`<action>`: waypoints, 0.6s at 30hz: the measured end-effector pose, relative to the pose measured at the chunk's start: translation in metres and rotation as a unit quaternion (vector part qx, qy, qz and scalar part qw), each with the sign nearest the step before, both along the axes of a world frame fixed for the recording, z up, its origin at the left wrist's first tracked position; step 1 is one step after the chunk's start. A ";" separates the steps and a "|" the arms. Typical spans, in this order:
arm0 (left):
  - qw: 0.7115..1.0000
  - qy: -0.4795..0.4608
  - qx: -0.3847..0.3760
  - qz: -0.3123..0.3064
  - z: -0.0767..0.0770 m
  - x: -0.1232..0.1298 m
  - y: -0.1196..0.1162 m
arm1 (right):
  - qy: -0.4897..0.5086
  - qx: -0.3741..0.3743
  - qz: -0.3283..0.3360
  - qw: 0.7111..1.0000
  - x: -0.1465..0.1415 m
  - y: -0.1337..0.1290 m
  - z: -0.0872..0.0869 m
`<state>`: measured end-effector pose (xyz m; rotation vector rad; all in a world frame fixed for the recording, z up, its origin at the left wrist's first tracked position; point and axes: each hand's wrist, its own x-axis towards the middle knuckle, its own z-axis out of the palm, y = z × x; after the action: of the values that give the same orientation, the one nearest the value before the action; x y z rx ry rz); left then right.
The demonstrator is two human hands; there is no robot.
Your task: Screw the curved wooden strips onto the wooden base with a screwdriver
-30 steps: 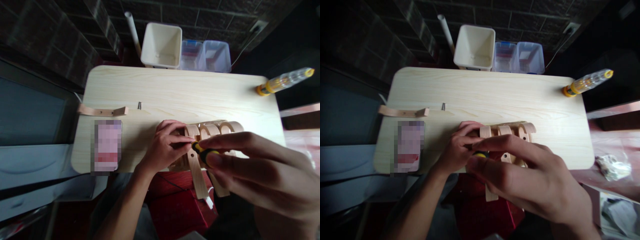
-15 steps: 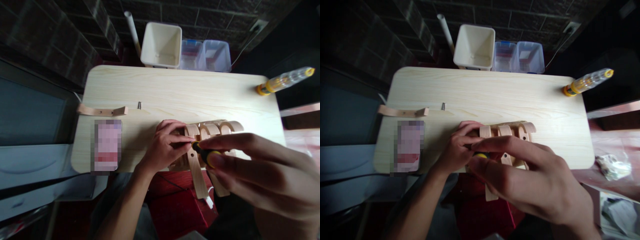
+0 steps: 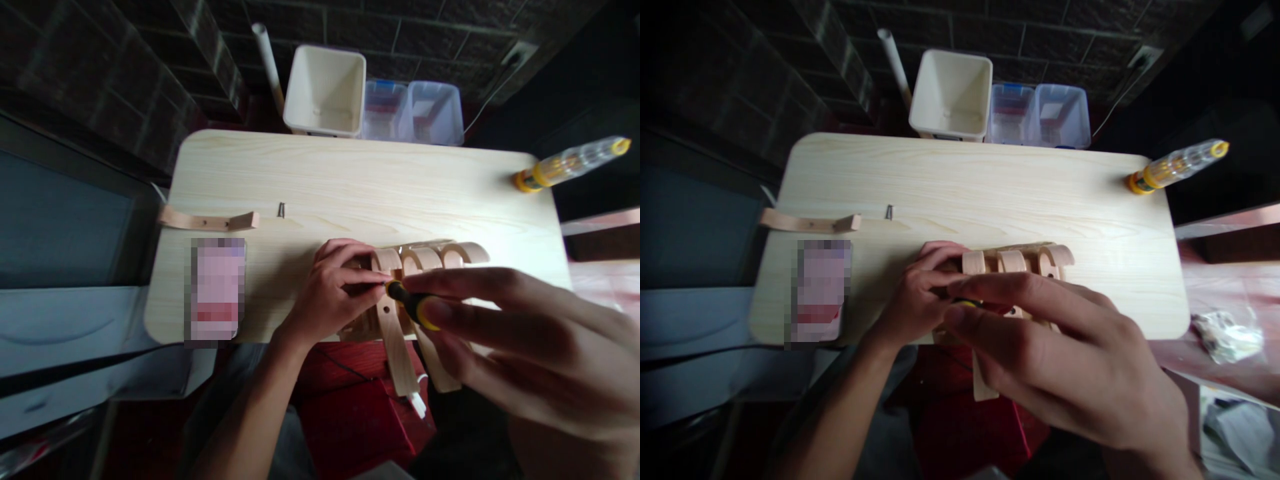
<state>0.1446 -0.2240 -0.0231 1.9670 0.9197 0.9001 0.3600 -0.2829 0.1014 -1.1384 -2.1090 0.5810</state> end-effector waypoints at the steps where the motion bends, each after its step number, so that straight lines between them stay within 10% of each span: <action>1: 1.000 0.001 0.001 0.001 0.000 0.000 0.000 | 0.005 0.007 -0.005 1.000 -0.001 -0.001 0.000; 18: 1.000 0.003 0.006 0.010 -0.001 0.000 -0.001 | 0.086 0.026 0.066 0.994 0.004 0.006 -0.014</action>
<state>0.1449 -0.2252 -0.0244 1.9743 0.9403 0.9140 0.3642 -0.2771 0.0870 -0.8916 -2.0475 0.6580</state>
